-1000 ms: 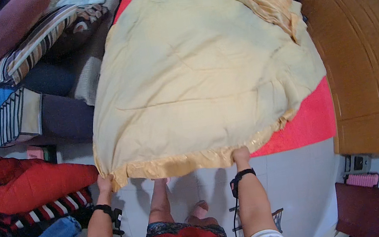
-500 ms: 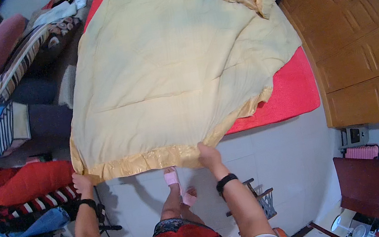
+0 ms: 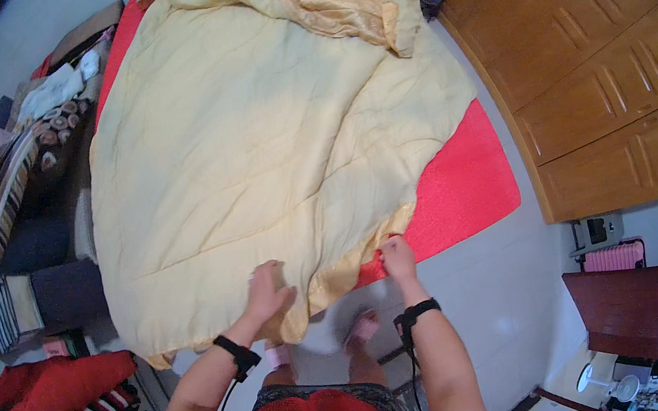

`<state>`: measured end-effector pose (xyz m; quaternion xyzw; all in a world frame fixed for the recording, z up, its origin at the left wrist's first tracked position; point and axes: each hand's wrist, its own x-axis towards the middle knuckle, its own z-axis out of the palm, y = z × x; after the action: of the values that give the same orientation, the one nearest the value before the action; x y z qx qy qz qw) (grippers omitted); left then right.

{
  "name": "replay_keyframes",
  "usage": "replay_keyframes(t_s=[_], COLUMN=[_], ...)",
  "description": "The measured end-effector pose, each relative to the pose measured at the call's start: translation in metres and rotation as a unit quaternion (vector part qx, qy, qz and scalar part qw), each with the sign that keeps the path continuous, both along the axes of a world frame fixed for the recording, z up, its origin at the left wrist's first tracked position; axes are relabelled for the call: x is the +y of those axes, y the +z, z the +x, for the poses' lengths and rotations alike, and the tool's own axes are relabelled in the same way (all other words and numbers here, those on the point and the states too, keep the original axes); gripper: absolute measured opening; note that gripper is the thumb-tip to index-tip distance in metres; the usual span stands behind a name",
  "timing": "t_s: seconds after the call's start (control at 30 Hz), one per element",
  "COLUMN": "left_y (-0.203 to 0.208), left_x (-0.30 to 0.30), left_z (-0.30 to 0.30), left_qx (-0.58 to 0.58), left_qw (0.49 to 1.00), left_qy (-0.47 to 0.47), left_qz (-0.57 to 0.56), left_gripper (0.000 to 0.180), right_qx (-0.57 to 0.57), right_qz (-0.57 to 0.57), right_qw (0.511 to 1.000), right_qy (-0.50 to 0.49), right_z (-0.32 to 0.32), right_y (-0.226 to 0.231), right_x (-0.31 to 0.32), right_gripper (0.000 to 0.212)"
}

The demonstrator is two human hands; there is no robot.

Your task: The person places a storage organizer onto a pile of bedding, sets it aside, and then stretches out a yellow duvet across a bed. Afterwards, they cover a curved pink pillow with a red pillowcase, fold it inside, and then neatly fold the yellow duvet over the bed.

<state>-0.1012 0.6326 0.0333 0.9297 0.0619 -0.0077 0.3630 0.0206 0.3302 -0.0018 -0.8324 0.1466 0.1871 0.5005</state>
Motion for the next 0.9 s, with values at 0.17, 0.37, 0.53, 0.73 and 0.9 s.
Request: replay_keyframes(t_s=[0.17, 0.37, 0.53, 0.73, 0.9], left_y=[-0.024, -0.047, -0.054, -0.071, -0.058], left_x=[-0.126, -0.269, -0.358, -0.407, -0.415], left_z=[0.101, 0.179, 0.193, 0.234, 0.239], left_qx=[0.033, 0.502, 0.311, -0.056, -0.089], left_qw=[0.989, 0.817, 0.814, 0.724, 0.674], left_qy=[-0.056, -0.066, 0.238, 0.504, 0.482], left_qz=[-0.133, -0.275, -0.428, -0.467, -0.552], left_gripper=[0.056, 0.067, 0.072, 0.045, 0.034], right_qx=[0.145, 0.257, 0.33, 0.257, 0.214], right_qz=[0.09, 0.143, 0.254, 0.252, 0.488], right_qw=[0.985, 0.955, 0.909, 0.932, 0.846], right_qy=[-0.03, -0.037, -0.007, -0.042, 0.005], right_z=[0.121, 0.247, 0.301, 0.348, 0.35], right_y=[-0.002, -0.058, -0.067, -0.084, -0.053], right_x=[-0.095, -0.176, -0.192, -0.214, -0.251], right_gripper=[0.018, 0.033, 0.036, 0.033, 0.035])
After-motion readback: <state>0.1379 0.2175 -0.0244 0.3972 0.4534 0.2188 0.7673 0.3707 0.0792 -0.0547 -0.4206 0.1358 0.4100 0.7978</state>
